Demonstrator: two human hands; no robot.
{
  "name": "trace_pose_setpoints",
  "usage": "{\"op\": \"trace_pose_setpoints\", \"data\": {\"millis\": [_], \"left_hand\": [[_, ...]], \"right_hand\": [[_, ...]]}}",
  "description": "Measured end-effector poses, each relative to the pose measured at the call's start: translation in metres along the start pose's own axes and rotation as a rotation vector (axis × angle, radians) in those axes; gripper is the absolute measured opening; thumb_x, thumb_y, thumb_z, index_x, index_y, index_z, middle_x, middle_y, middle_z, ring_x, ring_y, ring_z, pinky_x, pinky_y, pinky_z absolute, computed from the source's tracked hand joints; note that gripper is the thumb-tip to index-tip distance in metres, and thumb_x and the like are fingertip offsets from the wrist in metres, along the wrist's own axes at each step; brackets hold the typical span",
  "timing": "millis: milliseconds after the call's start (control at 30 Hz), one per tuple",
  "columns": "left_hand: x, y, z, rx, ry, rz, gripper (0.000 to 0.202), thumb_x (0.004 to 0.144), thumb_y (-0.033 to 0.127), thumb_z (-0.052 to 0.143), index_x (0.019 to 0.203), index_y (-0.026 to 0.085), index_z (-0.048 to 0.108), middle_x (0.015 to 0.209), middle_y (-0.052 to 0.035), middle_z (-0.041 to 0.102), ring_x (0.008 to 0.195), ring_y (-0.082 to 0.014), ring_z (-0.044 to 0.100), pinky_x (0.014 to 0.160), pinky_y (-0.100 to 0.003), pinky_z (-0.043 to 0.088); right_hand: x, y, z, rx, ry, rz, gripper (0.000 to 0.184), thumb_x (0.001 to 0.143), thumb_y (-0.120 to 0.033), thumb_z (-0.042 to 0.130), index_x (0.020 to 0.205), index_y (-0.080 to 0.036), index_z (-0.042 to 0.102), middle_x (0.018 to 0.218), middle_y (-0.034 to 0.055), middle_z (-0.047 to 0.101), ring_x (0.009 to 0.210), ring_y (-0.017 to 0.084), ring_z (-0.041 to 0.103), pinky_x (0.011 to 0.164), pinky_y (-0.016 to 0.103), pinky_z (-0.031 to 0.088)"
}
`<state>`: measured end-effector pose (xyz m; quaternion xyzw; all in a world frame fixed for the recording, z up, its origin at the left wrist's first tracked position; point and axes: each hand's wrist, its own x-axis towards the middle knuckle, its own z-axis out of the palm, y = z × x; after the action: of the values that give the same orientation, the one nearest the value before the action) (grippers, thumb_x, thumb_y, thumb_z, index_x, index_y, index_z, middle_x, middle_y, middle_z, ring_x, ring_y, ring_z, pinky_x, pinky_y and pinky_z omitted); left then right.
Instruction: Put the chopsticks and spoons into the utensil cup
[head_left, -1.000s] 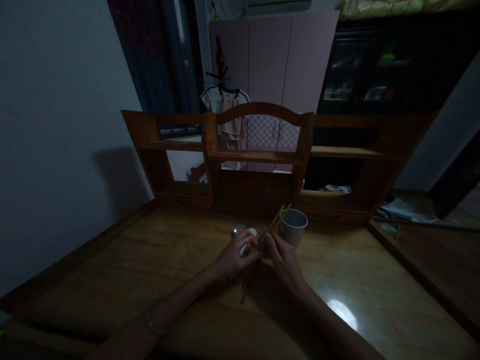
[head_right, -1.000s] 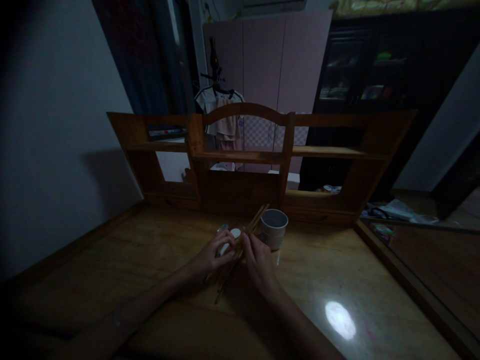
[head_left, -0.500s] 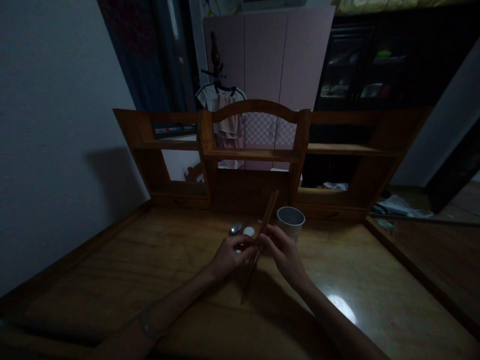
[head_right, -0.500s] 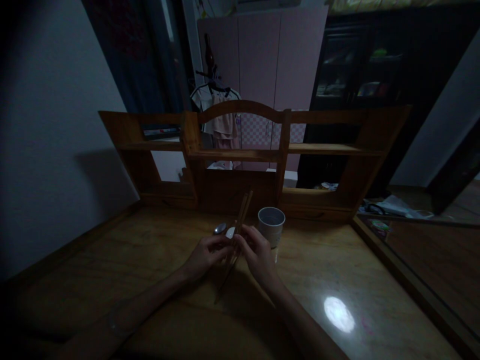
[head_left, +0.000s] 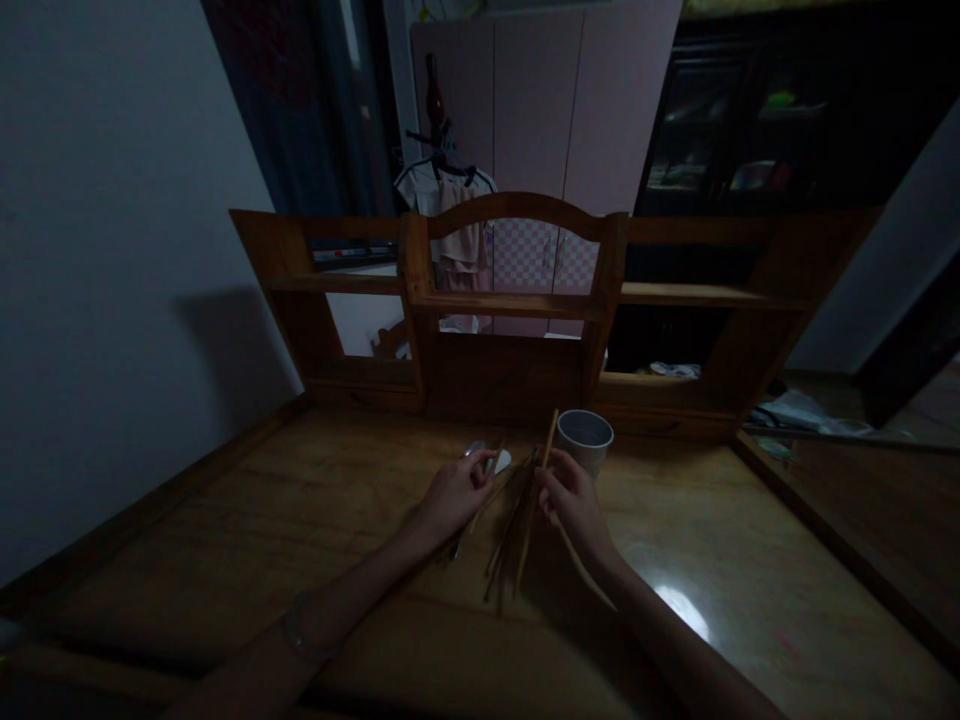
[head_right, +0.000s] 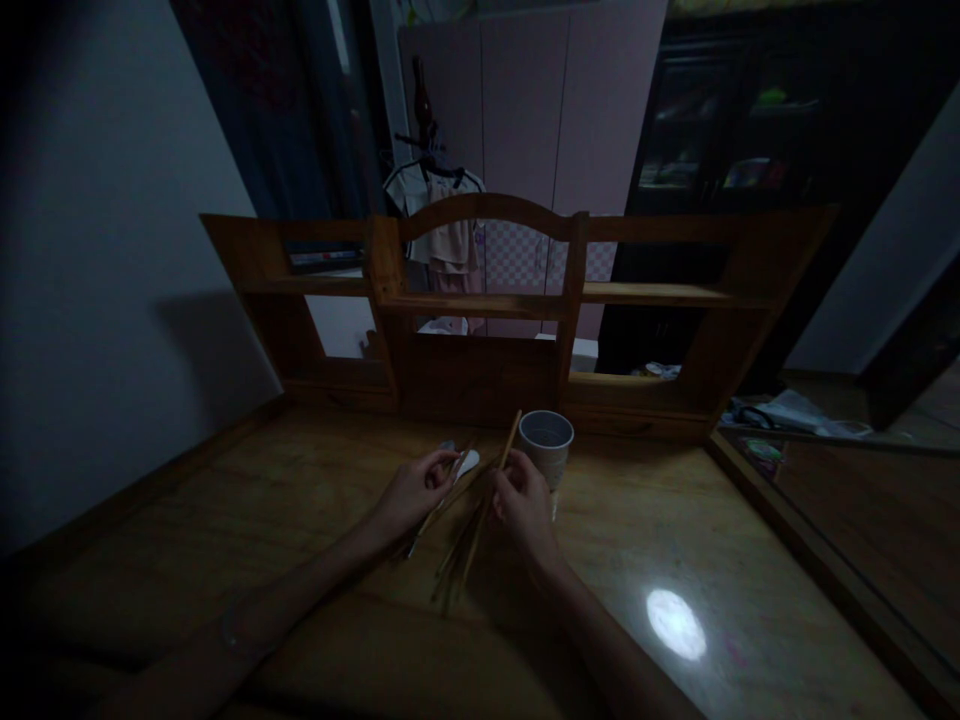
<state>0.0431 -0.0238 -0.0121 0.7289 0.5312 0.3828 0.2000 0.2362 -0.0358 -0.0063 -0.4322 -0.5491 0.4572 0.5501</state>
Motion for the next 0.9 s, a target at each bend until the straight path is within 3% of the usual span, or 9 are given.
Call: {"op": "trace_pose_setpoints", "data": {"millis": [100, 167, 267, 367, 467, 700, 900], "left_hand": [[-0.002, -0.001, -0.002, 0.14, -0.049, 0.044, 0.031, 0.082, 0.02, 0.055, 0.111, 0.025, 0.064, 0.07, 0.0008, 0.06, 0.061, -0.0149, 0.056, 0.056, -0.023, 0.037], [-0.004, -0.001, -0.002, 0.205, -0.071, 0.075, 0.024, 0.083, 0.02, 0.054, 0.103, 0.025, 0.066, 0.077, -0.0007, 0.061, 0.067, -0.0163, 0.058, 0.06, -0.025, 0.039], [-0.006, -0.003, 0.0, 0.281, -0.078, 0.116, 0.013, 0.083, 0.027, 0.057, 0.092, 0.024, 0.067, 0.093, -0.0042, 0.062, 0.082, -0.0202, 0.061, 0.07, -0.029, 0.043], [-0.009, -0.004, 0.001, 0.33, -0.055, 0.151, 0.021, 0.081, 0.039, 0.063, 0.092, 0.021, 0.064, 0.106, -0.0078, 0.059, 0.094, -0.0245, 0.059, 0.079, -0.033, 0.045], [-0.012, -0.003, 0.002, 0.374, -0.038, 0.199, 0.02, 0.083, 0.037, 0.061, 0.094, 0.02, 0.061, 0.112, -0.0093, 0.056, 0.1, -0.0254, 0.056, 0.083, -0.036, 0.045], [-0.017, 0.001, 0.005, 0.318, -0.029, 0.204, 0.006, 0.081, 0.025, 0.058, 0.081, 0.02, 0.061, 0.096, -0.008, 0.058, 0.09, -0.0236, 0.056, 0.082, -0.035, 0.045], [-0.001, 0.002, 0.001, -0.089, -0.09, -0.061, 0.017, 0.076, 0.032, 0.061, 0.071, 0.017, 0.065, 0.074, -0.0029, 0.061, 0.07, -0.0177, 0.057, 0.062, -0.026, 0.042]], "right_hand": [[-0.002, -0.007, -0.002, -0.025, 0.018, -0.015, 0.035, 0.083, -0.039, 0.058, 0.109, -0.016, 0.059, 0.053, -0.0056, 0.05, 0.04, 0.011, 0.045, 0.038, 0.021, 0.034], [-0.001, -0.008, -0.003, -0.052, 0.041, -0.047, 0.032, 0.082, -0.038, 0.058, 0.104, -0.015, 0.062, 0.06, -0.0017, 0.057, 0.049, 0.013, 0.051, 0.043, 0.021, 0.038], [0.001, -0.005, -0.005, -0.094, 0.07, -0.067, 0.03, 0.08, -0.036, 0.06, 0.101, -0.015, 0.064, 0.075, 0.0038, 0.066, 0.064, 0.017, 0.059, 0.051, 0.023, 0.043], [0.003, -0.001, -0.006, -0.098, 0.064, -0.057, 0.031, 0.081, -0.036, 0.059, 0.103, -0.015, 0.064, 0.079, 0.0054, 0.068, 0.067, 0.019, 0.061, 0.055, 0.025, 0.045], [0.003, -0.001, -0.006, -0.107, 0.057, -0.065, 0.031, 0.081, -0.036, 0.058, 0.102, -0.014, 0.065, 0.086, 0.0072, 0.069, 0.072, 0.019, 0.062, 0.061, 0.027, 0.047], [0.0, -0.005, -0.004, -0.116, 0.04, -0.064, 0.033, 0.081, -0.038, 0.058, 0.103, -0.014, 0.065, 0.087, 0.008, 0.07, 0.074, 0.021, 0.063, 0.061, 0.028, 0.048], [0.002, -0.002, -0.004, -0.103, 0.013, -0.085, 0.03, 0.083, -0.037, 0.057, 0.103, -0.015, 0.064, 0.083, 0.0055, 0.068, 0.071, 0.019, 0.062, 0.059, 0.026, 0.046]]}}
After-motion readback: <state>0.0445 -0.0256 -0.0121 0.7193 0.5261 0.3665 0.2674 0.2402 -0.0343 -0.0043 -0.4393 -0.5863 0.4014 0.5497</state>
